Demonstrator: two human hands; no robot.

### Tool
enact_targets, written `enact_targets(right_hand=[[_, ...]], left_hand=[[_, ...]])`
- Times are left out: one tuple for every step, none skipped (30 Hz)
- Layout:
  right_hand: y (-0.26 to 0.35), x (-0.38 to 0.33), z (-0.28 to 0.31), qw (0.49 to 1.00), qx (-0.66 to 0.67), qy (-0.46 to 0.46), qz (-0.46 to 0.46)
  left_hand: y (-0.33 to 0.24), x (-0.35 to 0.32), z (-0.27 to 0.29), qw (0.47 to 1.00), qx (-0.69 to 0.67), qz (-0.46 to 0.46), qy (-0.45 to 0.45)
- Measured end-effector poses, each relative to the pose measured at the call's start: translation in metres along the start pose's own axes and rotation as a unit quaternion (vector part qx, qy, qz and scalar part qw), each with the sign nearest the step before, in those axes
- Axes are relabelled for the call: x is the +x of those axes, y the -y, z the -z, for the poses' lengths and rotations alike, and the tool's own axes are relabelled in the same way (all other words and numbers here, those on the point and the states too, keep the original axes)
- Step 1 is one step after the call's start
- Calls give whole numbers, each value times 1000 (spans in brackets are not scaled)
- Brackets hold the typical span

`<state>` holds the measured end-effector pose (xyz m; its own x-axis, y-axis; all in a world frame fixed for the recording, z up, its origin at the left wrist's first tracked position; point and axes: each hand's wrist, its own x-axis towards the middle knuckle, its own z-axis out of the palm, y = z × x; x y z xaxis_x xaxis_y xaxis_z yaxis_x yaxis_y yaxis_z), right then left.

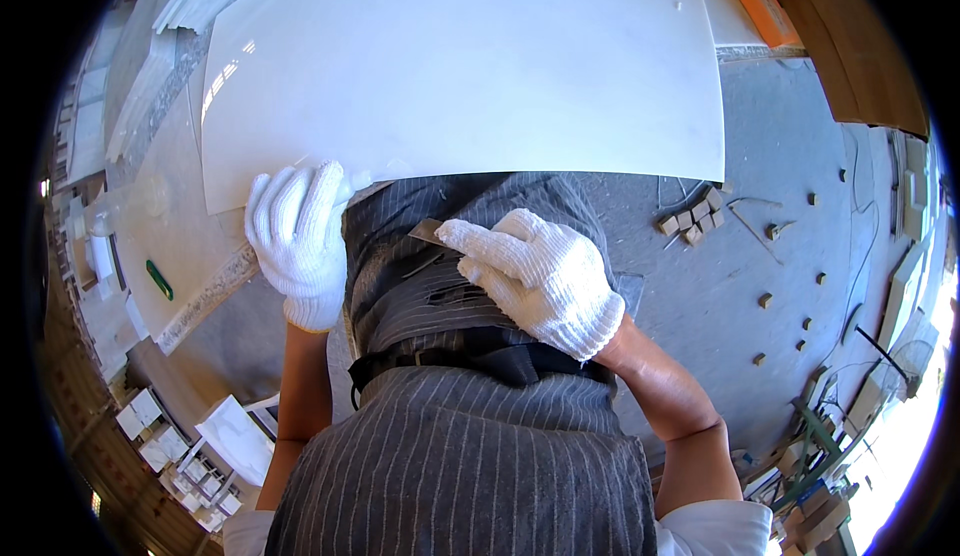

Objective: The person uses a utility knife to scrape the surface of a large white plastic sheet on a workbench. They repeatedly scrape different areas and wipe the surface with gloved hands, removing residue or film from the sheet.

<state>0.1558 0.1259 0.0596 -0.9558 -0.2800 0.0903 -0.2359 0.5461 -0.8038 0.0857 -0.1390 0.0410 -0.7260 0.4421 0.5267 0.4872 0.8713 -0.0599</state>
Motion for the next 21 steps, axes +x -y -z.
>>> enact_targets(right_hand=[[0, 0, 0, 1000, -1, 0, 0], [-1, 0, 1, 1000, -3, 0, 0], [-1, -1, 1, 1000, -4, 1, 0], [-1, -1, 1, 1000, -4, 0, -2], [-1, -1, 0, 1000, -4, -1, -4], [-1, -1, 0, 1000, -3, -1, -6], [-1, -1, 0, 1000, 0, -1, -7], [-2, -1, 0, 1000, 4, -2, -8], [-2, -1, 0, 1000, 7, -2, -9], [-2, -1, 0, 1000, 9, -1, -10], [-2, -1, 0, 1000, 10, 0, -11], [-2, -1, 0, 1000, 12, 2, -12], [-2, 0, 1, 1000, 12, 4, -15], [-1, 0, 1, 1000, 13, 6, -18], [-1, 0, 1, 1000, 14, 8, -21], [-1, 0, 1, 1000, 15, 7, -21], [-1, 0, 1, 1000, 16, 6, -22], [-2, 0, 1, 1000, 17, 6, -22], [-2, 0, 1, 1000, 16, 5, -21], [-2, 0, 1, 1000, 16, 3, -20], [-2, 0, 1, 1000, 15, 2, -19]], left_hand=[[0, 1, 0, 1000, 1, -2, -2], [-1, 1, 0, 1000, 6, -1, -4], [-1, 2, -1, 1000, 11, -1, -6], [-2, 3, -1, 1000, 17, 0, -8], [-2, 2, -2, 1000, 18, 1, -6], [-2, 2, -2, 1000, 19, 2, -4], [-2, 2, -2, 1000, 21, 4, -3], [-2, 2, -2, 1000, 20, 3, -3], [-2, 2, -2, 1000, 20, 2, -2], [-2, 2, -2, 1000, 20, 1, -2], [-2, 2, -2, 1000, 20, 1, -3], [-2, 3, -2, 1000, 21, 0, -4], [-2, 3, -2, 1000, 21, -1, -4], [-2, 3, -2, 1000, 21, -1, -3], [-2, 3, -2, 1000, 21, -1, -1], [-2, 4, -1, 1000, 21, -2, 1], [-3, 4, -1, 1000, 21, -2, 2], [-3, 4, -1, 1000, 22, -2, 3], [-3, 4, -1, 1000, 23, -2, 3], [-3, 4, -1, 1000, 22, -2, 0], [-3, 4, -1, 1000, 21, -3, -3]])
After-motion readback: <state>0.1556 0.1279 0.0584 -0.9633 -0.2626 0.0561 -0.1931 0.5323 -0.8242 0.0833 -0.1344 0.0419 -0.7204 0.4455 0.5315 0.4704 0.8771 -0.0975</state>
